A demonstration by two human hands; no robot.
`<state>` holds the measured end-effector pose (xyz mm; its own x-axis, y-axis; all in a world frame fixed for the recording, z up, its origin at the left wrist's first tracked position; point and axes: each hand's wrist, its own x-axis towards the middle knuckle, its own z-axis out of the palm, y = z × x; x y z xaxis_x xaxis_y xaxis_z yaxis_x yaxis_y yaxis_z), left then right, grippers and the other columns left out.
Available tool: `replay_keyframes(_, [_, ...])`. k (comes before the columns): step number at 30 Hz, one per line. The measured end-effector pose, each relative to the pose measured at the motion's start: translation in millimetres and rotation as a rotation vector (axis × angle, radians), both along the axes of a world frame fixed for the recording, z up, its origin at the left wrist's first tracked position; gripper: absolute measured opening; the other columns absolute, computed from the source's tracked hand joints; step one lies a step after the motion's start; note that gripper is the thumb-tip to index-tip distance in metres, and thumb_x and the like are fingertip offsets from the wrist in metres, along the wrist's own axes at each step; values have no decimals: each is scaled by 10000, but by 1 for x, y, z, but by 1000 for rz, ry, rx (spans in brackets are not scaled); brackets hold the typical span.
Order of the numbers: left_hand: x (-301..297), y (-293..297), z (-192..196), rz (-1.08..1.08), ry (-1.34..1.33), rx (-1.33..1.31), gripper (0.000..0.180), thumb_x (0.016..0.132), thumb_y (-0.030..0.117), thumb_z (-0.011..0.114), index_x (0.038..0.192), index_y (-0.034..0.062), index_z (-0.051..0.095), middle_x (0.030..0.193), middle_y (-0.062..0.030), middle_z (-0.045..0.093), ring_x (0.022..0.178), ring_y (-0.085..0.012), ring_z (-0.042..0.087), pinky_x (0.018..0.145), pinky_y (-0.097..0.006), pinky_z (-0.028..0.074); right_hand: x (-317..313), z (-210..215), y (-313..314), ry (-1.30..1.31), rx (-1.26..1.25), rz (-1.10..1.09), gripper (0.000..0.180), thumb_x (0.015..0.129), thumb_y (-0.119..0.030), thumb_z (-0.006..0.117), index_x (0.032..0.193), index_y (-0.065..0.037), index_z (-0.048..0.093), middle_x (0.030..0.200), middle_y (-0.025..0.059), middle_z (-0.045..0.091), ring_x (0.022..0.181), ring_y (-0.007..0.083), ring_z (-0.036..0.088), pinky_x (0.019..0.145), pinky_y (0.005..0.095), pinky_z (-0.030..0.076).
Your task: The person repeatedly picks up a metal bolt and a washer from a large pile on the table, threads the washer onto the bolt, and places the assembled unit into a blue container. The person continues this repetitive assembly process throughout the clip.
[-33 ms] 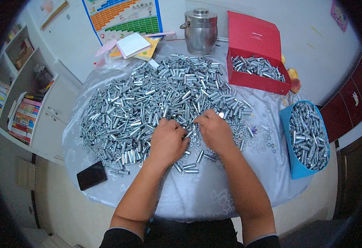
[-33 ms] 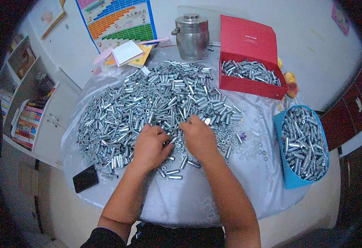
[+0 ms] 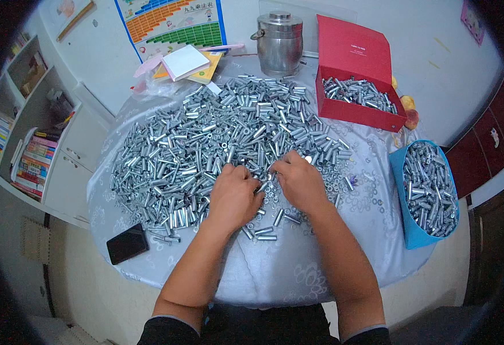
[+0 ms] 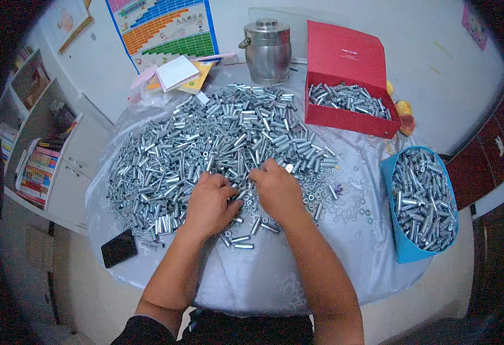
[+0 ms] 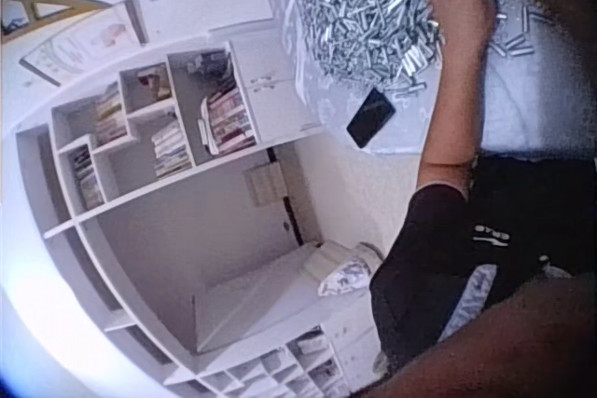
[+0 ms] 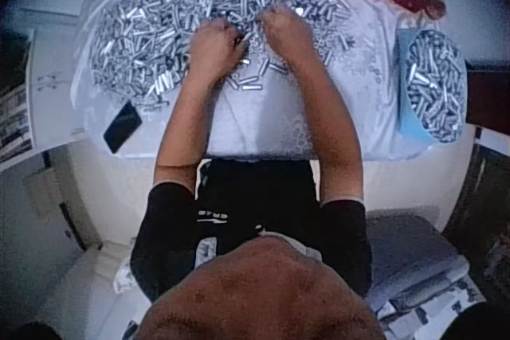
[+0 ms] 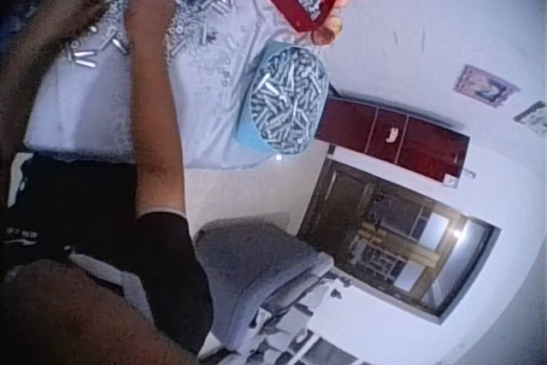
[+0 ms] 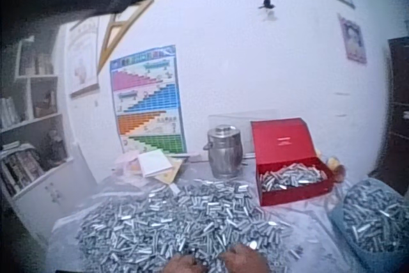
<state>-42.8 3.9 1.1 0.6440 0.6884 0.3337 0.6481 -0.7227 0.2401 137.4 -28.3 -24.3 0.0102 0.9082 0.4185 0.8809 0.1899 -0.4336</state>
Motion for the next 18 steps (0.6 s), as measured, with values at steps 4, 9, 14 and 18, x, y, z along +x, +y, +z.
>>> replay_keyframes(4, [1, 1, -5, 9, -26, -13, 175, 701, 191, 730, 816, 61, 708, 843, -90, 615, 875, -306, 541, 798, -403, 451, 2, 2, -4, -79, -45, 0, 117, 800, -62, 559, 905, -82, 607, 876, 142, 528, 835, 327, 619, 683, 432, 520])
replay_keyframes(9, [2, -5, -6, 68, -394, -104, 164, 754, 156, 728, 868, 41, 698, 854, -87, 653, 835, -253, 594, 755, -357, 478, 3, 1, -14, -159, -95, -6, 133, 837, -97, 530, 966, -89, 563, 943, 162, 502, 851, 337, 620, 687, 445, 530])
replay_keyframes(14, [4, -7, -18, 66, -827, -705, 161, 856, 91, 666, 989, 0, 662, 876, -67, 659, 765, -139, 623, 659, -271, 505, 3, 6, -16, -161, -97, -23, 135, 842, -112, 528, 969, -84, 567, 936, 166, 503, 859, 343, 620, 691, 453, 530])
replay_keyframes(18, [13, -7, -15, -6, -1104, -1033, 218, 890, 66, 619, 1079, -42, 611, 915, -88, 656, 778, -149, 635, 702, -279, 537, 11, -5, -20, -171, -124, -64, 127, 859, -123, 539, 954, -43, 566, 940, 165, 526, 852, 347, 618, 705, 450, 523])
